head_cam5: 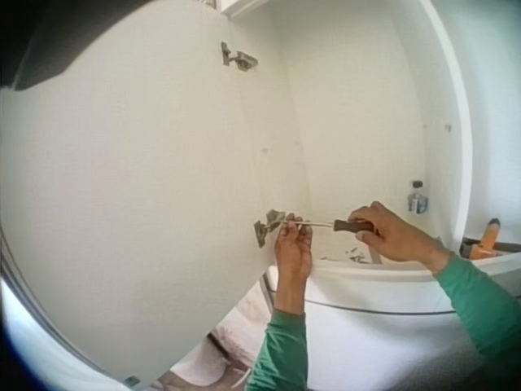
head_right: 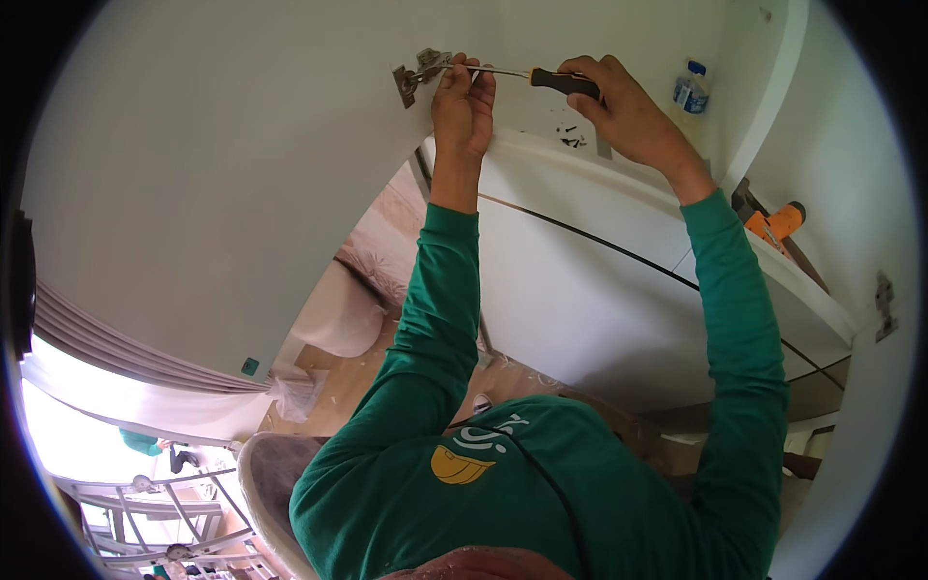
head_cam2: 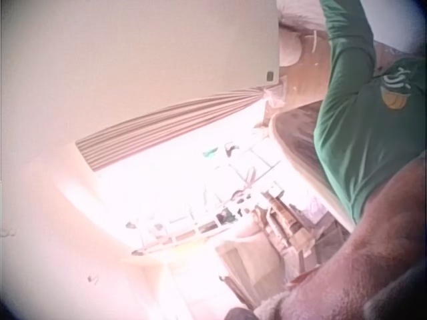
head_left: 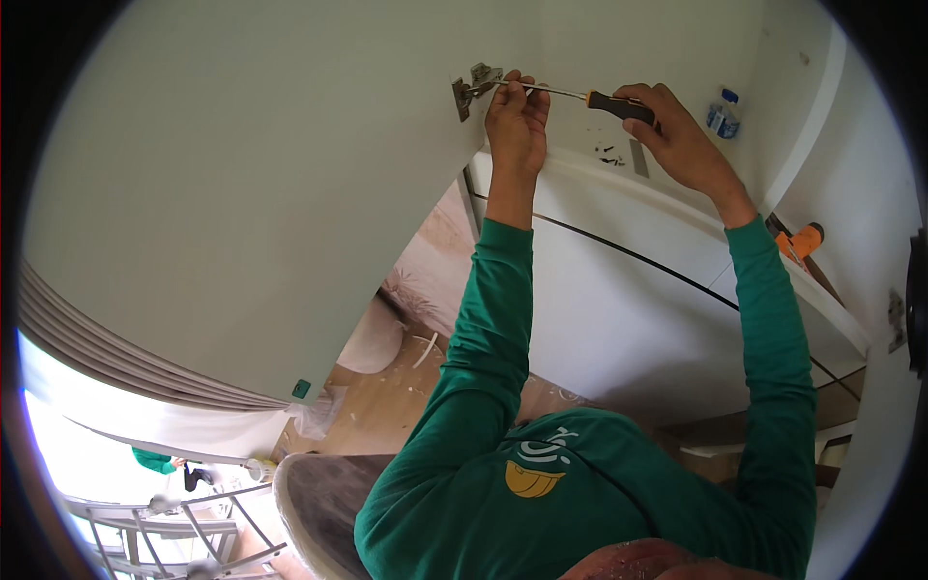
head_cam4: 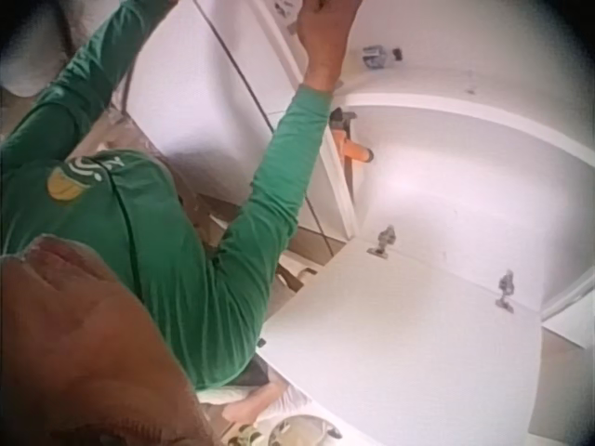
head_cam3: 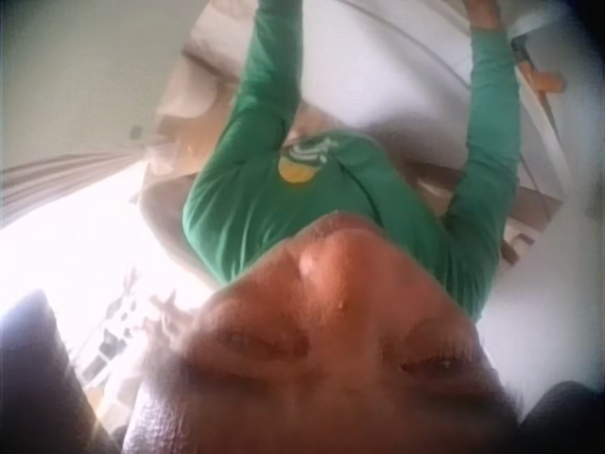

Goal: The person uses a drill to secure a screw into the side of a white cabinet and then uses a screwdriver to tighten the hinge.

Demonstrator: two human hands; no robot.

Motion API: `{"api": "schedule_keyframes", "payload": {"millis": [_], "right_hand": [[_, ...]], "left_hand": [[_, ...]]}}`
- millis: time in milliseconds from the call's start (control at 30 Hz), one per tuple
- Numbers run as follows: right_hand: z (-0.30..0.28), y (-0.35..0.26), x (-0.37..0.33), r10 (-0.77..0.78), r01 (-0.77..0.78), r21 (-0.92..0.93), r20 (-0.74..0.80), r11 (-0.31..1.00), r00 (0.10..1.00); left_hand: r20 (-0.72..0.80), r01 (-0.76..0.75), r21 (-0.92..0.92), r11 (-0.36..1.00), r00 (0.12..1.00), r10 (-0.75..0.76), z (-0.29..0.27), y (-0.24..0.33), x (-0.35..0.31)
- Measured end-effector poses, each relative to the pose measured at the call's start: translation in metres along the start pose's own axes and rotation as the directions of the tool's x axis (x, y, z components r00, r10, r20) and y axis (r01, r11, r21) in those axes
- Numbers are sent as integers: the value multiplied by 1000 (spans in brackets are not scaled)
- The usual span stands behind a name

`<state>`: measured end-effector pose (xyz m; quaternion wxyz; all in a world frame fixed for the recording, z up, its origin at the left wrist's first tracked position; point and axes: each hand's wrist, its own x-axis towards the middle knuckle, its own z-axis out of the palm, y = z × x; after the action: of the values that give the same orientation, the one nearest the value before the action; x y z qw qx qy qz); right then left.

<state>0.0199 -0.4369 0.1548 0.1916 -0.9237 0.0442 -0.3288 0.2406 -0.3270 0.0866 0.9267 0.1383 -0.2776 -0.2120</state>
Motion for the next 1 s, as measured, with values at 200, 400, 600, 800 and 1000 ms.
{"api": "schedule_keyframes", "payload": {"millis": [200,400,600,800,1000], "right_hand": [[-22,9,30,385,-559,423,430,714,817],[-12,12,45,279,-348,198,307,916,910],[-5,8,37,56,-55,-15,95,998,994],[-2,9,31,-110,110,-114,6,987,994],[2,6,28,-161,145,-245,-45,959,986]], "left_hand": [[-4,-39,-81,996,999,39,0,-9,2],[-2,-48,-81,996,999,47,-3,-9,4],[17,-34,-86,996,999,36,0,-7,3],[4,-36,-79,996,999,36,2,-8,2],[1,-32,-90,995,999,32,2,-7,2]]}}
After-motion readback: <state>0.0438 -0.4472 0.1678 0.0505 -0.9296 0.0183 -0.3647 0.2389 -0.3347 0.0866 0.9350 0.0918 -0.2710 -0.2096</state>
